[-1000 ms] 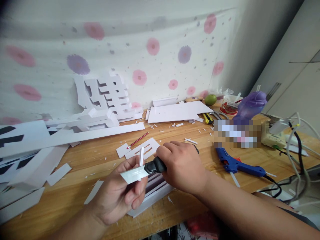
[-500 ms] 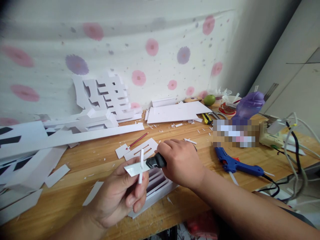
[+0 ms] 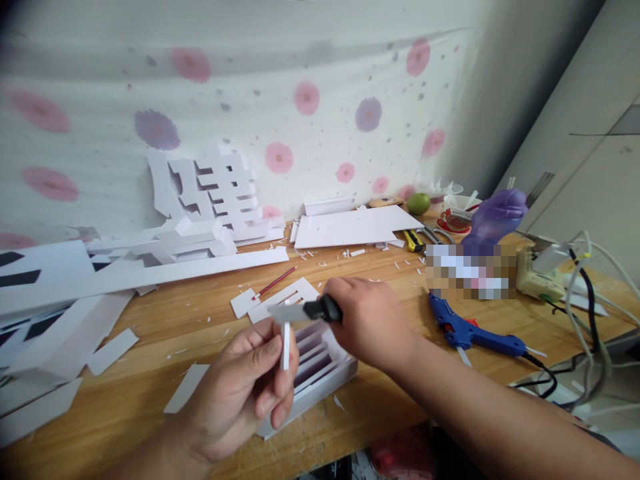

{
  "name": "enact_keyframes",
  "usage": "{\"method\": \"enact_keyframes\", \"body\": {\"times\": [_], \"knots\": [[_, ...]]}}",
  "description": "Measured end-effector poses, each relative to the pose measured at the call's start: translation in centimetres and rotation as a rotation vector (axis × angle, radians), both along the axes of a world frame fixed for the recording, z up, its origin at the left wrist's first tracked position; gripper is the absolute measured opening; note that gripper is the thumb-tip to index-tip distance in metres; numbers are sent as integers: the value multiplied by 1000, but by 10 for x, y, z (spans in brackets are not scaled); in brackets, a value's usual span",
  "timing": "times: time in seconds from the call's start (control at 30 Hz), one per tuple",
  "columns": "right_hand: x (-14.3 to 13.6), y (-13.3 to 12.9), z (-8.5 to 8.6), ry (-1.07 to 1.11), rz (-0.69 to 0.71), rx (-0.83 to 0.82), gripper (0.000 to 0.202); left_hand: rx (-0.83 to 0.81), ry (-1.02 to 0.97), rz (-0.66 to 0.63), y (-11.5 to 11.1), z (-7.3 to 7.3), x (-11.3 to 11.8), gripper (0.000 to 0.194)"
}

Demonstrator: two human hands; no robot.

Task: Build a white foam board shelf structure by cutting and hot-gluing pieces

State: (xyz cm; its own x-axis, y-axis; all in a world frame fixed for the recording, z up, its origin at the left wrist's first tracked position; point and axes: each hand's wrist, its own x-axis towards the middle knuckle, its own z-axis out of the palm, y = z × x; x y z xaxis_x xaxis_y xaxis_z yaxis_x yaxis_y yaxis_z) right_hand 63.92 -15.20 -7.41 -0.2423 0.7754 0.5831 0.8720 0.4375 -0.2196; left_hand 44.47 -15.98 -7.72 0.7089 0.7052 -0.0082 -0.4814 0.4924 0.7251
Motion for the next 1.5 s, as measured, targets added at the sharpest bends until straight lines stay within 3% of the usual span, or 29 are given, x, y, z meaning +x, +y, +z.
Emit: {"method": "enact_keyframes", "body": {"times": [0.13, 0.43, 0.63, 0.77, 0.9, 1.17, 1.37, 1.5], "knots": [[-11, -12, 4, -49, 115, 36, 12, -14, -13, 16, -2, 2, 1, 25], [-5, -4, 2, -50, 47, 39, 15, 29, 3, -45, 0, -2, -1, 28], [-4, -1, 0, -29, -30, -133, 13, 23, 36, -51, 0, -4, -2, 25], [8, 15, -8, 16, -172, -206, 9, 21, 81, -83, -1, -2, -2, 27], [19, 26, -10, 98, -249, -290, 16, 43, 188, 17, -2, 2, 0, 31], [10, 12, -1, 285, -62, -393, 27, 136, 291, 173, 6, 6, 0, 26], [3, -1, -7, 281, 72, -320, 10, 137, 280, 162, 5, 5, 2, 24], [-6, -11, -10, 164, 191, -226, 6, 85, 173, 135, 4, 1, 2, 24]]}}
